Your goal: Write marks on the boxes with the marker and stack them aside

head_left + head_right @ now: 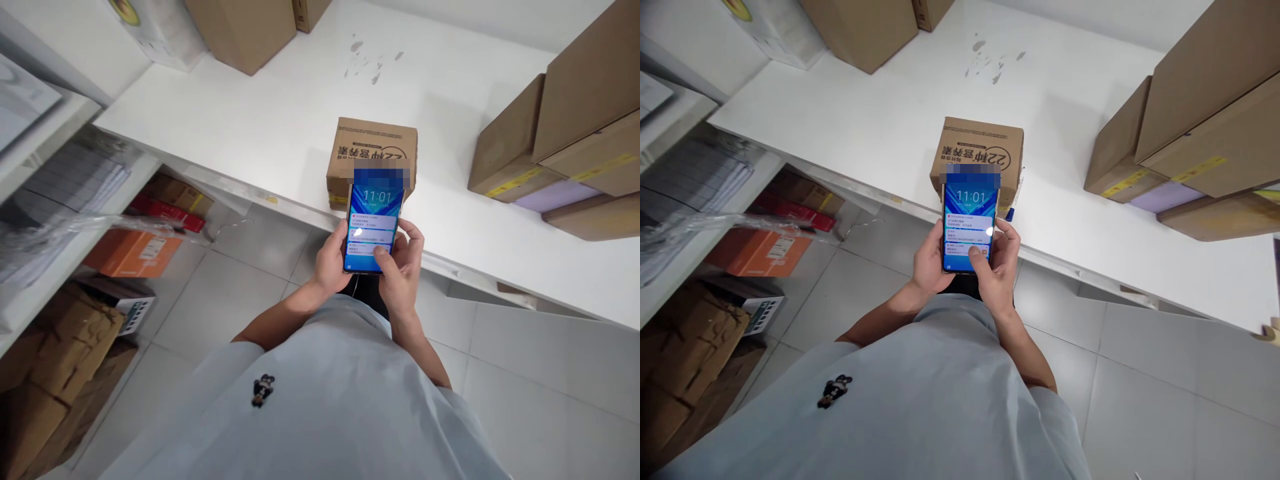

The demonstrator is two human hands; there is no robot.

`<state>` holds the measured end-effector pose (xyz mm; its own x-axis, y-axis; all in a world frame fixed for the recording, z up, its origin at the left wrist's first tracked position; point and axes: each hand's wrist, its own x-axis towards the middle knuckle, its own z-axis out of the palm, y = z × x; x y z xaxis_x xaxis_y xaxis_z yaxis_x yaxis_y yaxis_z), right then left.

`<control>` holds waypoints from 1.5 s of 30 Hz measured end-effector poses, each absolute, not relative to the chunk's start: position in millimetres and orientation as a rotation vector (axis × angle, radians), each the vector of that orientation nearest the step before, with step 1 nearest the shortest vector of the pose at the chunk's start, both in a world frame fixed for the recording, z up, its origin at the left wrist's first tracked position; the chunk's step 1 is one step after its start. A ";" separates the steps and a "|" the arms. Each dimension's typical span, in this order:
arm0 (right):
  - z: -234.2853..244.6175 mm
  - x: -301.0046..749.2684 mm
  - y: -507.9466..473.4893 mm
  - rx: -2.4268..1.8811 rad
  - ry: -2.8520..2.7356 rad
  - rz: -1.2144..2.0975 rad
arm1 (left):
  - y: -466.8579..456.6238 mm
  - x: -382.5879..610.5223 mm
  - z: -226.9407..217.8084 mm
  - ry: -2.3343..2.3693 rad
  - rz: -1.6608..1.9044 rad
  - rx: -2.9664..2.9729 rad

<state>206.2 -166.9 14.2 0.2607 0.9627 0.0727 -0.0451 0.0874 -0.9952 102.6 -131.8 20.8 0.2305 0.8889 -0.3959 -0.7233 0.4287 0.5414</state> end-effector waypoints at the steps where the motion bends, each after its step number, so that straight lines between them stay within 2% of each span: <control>1: 13.9 206.5 -168.8 -1.238 -1.042 0.971 | -131.8 102.4 20.2 0.726 1.140 0.276; 9: 12.8 215.5 -182.8 -1.520 -1.327 0.887 | -142.6 106.1 12.8 0.628 1.160 0.484; 15: 9.5 228.0 -188.4 -1.445 -1.213 1.023 | -145.2 108.8 5.0 0.544 1.024 0.995; 19: -0.7 252.9 -188.9 -1.584 -1.068 0.887 | -138.2 102.3 7.7 0.595 1.104 1.373; 23: -7.1 293.7 -174.3 -2.064 -1.036 0.555 | -121.3 85.8 4.6 0.939 1.400 1.634; 26: -8.3 318.6 -158.5 -2.421 -1.116 0.339 | -101.0 72.3 -6.5 1.265 1.519 1.688; 30: -5.7 334.9 -139.3 -2.637 -1.270 0.277 | -77.1 58.4 -25.6 1.430 1.456 1.684; 37: -3.5 343.9 -116.9 -2.724 -1.359 0.315 | -67.9 45.3 -36.2 1.401 1.147 1.558; 45: -16.7 357.4 -123.2 -2.696 -1.363 0.392 | -58.9 44.8 -54.1 1.400 1.108 1.460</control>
<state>357.4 -123.2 -16.7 0.5676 0.8023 -0.1848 0.7779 -0.5961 -0.1988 44.8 -58.9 -54.1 -0.0014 0.9983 0.0578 0.2856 -0.0550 0.9568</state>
